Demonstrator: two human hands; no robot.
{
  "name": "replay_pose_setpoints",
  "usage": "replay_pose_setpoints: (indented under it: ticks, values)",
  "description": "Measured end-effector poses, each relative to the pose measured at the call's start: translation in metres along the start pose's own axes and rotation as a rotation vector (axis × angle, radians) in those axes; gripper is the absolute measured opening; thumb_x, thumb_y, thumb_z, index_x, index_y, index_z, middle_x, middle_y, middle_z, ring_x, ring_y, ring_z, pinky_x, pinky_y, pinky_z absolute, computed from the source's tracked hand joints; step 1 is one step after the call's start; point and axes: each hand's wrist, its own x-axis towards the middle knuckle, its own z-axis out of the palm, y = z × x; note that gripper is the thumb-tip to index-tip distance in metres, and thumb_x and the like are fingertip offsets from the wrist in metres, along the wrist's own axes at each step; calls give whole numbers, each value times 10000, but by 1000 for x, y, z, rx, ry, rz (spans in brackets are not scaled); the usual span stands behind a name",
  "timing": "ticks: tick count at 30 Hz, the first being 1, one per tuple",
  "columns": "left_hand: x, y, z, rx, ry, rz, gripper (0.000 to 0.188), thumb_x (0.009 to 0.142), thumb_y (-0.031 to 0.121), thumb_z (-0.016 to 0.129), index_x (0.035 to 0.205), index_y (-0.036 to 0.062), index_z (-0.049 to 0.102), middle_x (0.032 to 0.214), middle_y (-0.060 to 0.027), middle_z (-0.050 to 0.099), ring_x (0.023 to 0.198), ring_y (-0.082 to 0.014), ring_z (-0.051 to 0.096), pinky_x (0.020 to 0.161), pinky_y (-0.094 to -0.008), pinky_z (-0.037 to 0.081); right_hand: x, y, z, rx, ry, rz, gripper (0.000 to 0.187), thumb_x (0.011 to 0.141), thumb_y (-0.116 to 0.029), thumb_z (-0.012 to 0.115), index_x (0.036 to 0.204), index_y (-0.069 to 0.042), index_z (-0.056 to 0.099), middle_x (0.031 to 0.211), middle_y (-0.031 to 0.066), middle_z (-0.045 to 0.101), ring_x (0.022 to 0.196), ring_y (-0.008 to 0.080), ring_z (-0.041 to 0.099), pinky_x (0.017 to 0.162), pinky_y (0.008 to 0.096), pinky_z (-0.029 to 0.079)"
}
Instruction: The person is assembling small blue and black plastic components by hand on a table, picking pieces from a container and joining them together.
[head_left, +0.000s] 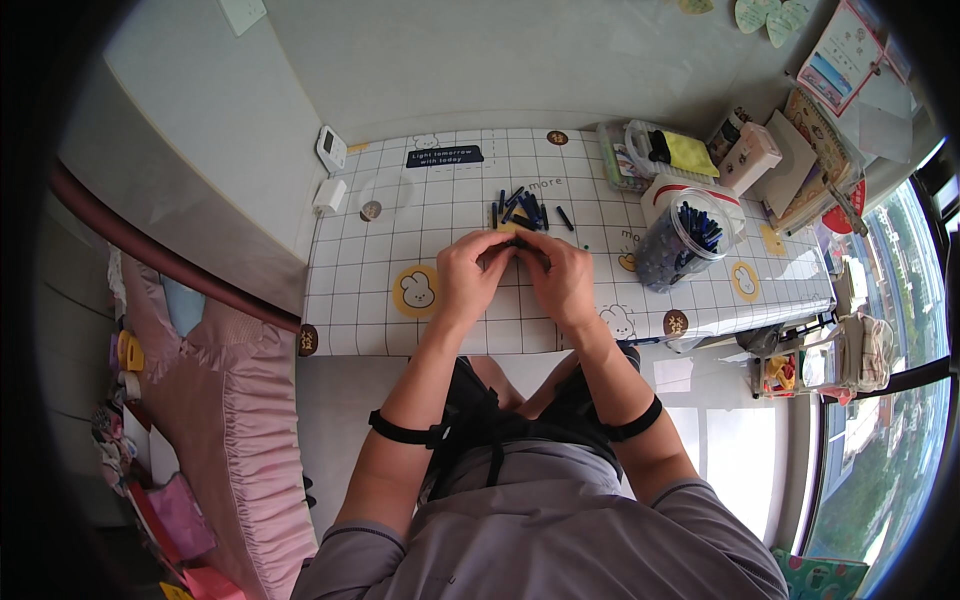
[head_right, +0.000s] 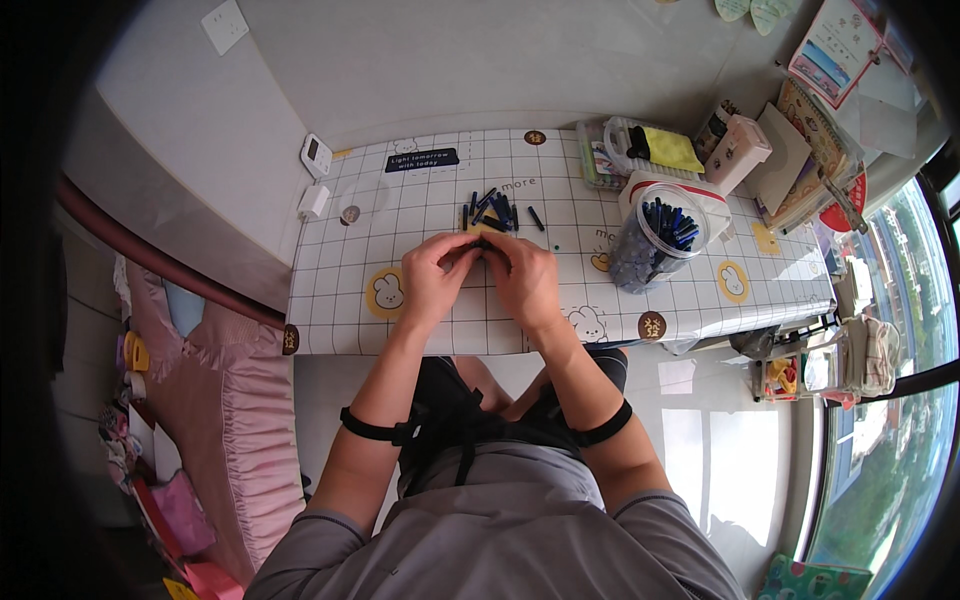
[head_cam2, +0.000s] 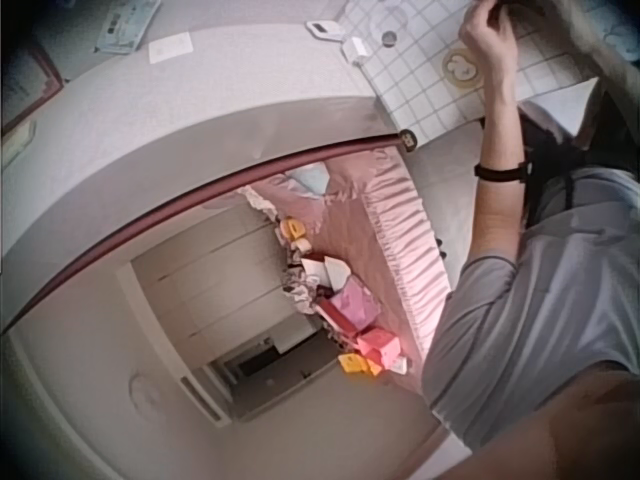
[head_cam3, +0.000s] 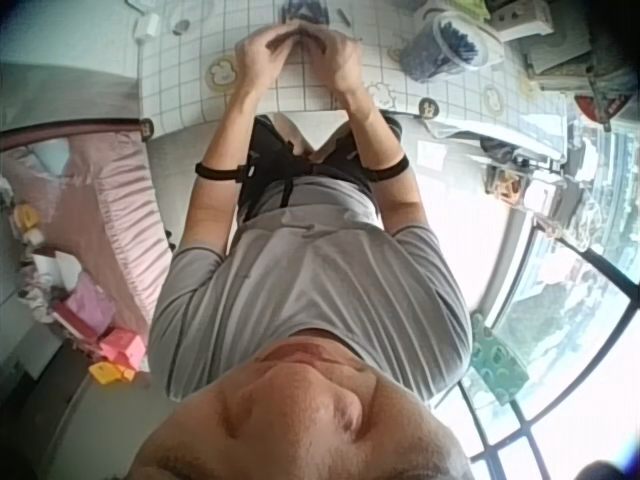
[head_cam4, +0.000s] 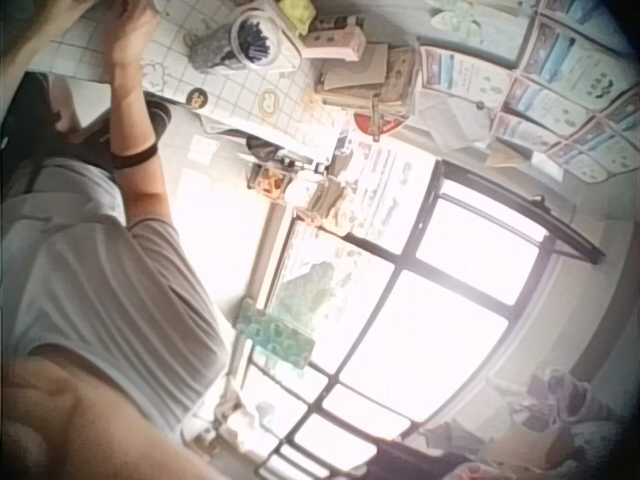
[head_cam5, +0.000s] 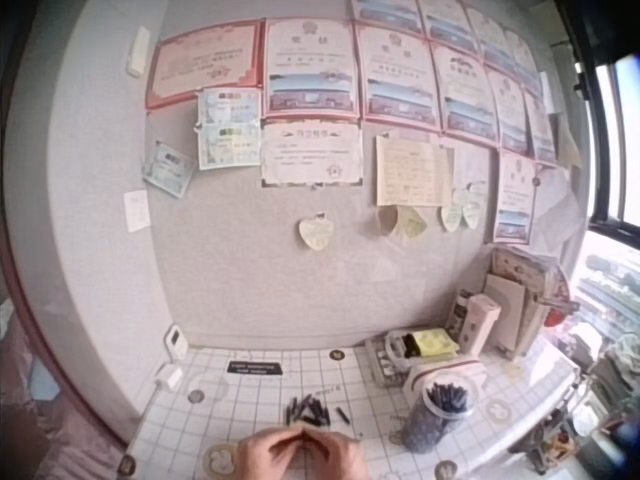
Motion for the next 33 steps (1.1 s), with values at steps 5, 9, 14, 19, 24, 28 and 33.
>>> replay_pose_setpoints:
  ticks: [5, 9, 14, 19, 24, 28, 33]
  values:
    - [1, -1, 0, 60, -20, 19, 148, 635, -53, 549, 777, -14, 544, 725, -81, 557, 626, -132, 549, 561, -211, 443, 0, 4, 2, 11, 37, -29, 166, 608, -14, 546, 774, -26, 553, 656, 124, 543, 576, 263, 527, 535, 294, 426]
    - [2, -2, 0, 67, -14, 61, 142, 633, -50, 551, 770, -14, 540, 718, -81, 556, 630, -142, 553, 562, -216, 446, 1, 6, 4, 75, 76, -43, 147, 597, -15, 560, 742, -34, 552, 652, 107, 544, 573, 249, 524, 516, 291, 421]
    - [6, -2, 2, 156, 42, 212, 141, 623, -40, 557, 758, -3, 540, 709, -91, 550, 616, -182, 553, 545, -232, 441, 3, 7, 6, 11, 145, -84, 128, 589, -25, 573, 712, -39, 540, 664, 86, 544, 591, 237, 516, 518, 290, 415]
    - [14, 17, -5, 266, -33, 257, 137, 615, -25, 559, 746, 10, 540, 701, -101, 544, 592, -227, 538, 515, -253, 429, 3, 6, 6, -80, 184, -167, 139, 601, -16, 565, 729, -42, 516, 679, 71, 539, 589, 242, 510, 524, 286, 412]
    - [22, 40, -10, 259, -122, 263, 149, 613, -27, 561, 754, 20, 544, 690, -88, 546, 586, -219, 537, 506, -252, 430, 3, -12, -10, 22, 220, -137, 140, 625, 12, 546, 751, -37, 510, 681, 82, 539, 586, 242, 521, 510, 284, 418]
    - [30, 58, 1, 133, -106, 406, 188, 603, -47, 566, 776, 26, 553, 686, -73, 550, 593, -183, 545, 500, -230, 439, 6, -24, -38, -7, 291, -205, 158, 634, 26, 542, 776, -30, 505, 682, 87, 542, 587, 227, 533, 504, 268, 422]
    - [47, 78, 28, 26, -130, 572, 225, 592, -62, 569, 793, 39, 558, 708, -69, 555, 610, -171, 550, 509, -220, 450, 12, -30, -82, -132, 390, -282, 147, 636, 34, 540, 768, -28, 520, 680, 79, 544, 584, 199, 538, 503, 243, 421]
